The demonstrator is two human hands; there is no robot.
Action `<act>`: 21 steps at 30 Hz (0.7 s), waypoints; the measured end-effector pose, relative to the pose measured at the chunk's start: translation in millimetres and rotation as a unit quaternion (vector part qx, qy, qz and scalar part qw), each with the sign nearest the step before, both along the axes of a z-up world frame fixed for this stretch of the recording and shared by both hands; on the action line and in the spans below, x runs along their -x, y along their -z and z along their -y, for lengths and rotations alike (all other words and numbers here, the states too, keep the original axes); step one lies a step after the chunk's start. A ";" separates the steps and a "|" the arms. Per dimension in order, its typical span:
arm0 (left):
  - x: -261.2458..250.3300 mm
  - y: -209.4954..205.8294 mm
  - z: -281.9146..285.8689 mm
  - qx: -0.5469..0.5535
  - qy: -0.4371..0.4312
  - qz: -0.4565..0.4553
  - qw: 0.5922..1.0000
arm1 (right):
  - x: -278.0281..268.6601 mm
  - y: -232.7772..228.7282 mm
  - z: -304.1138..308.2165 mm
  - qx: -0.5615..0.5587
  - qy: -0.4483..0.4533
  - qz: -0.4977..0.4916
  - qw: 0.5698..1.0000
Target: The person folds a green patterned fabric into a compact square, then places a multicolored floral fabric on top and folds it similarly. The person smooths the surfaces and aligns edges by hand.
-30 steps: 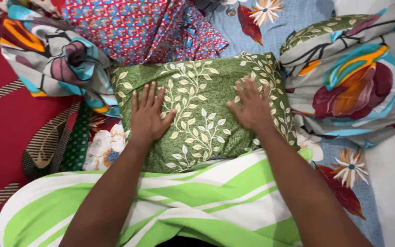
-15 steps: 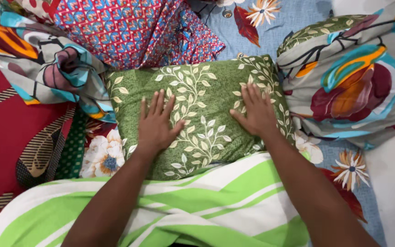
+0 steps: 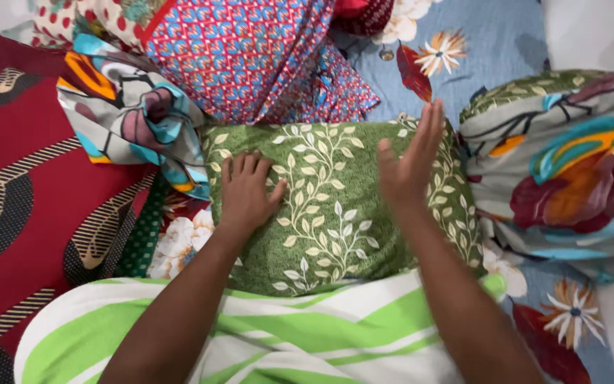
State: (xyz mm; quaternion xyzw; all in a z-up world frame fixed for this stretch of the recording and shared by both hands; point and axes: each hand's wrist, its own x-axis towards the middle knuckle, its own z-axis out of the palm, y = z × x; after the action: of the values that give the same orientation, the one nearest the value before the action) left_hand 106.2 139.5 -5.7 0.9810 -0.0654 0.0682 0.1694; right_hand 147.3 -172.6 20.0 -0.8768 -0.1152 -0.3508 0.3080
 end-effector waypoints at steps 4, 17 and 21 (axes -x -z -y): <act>1.8 -7.4 -5.6 -0.004 0.001 0.031 1.000 | 6.2 20.1 -78.6 0.380 -0.033 -0.321 0.867; -1.0 19.0 -21.2 -0.002 0.000 0.058 0.998 | 11.8 40.9 -95.6 0.340 -0.113 -0.305 0.882; -4.7 19.8 -21.2 0.021 0.001 0.070 0.997 | 1.0 29.5 -18.4 0.267 -0.087 -0.262 0.923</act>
State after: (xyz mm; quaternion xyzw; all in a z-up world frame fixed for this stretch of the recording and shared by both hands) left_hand 110.9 160.7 -25.5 0.9700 -0.0771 0.1378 0.1849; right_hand 146.3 -154.3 -9.5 -0.9737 -0.1955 -0.0368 0.1108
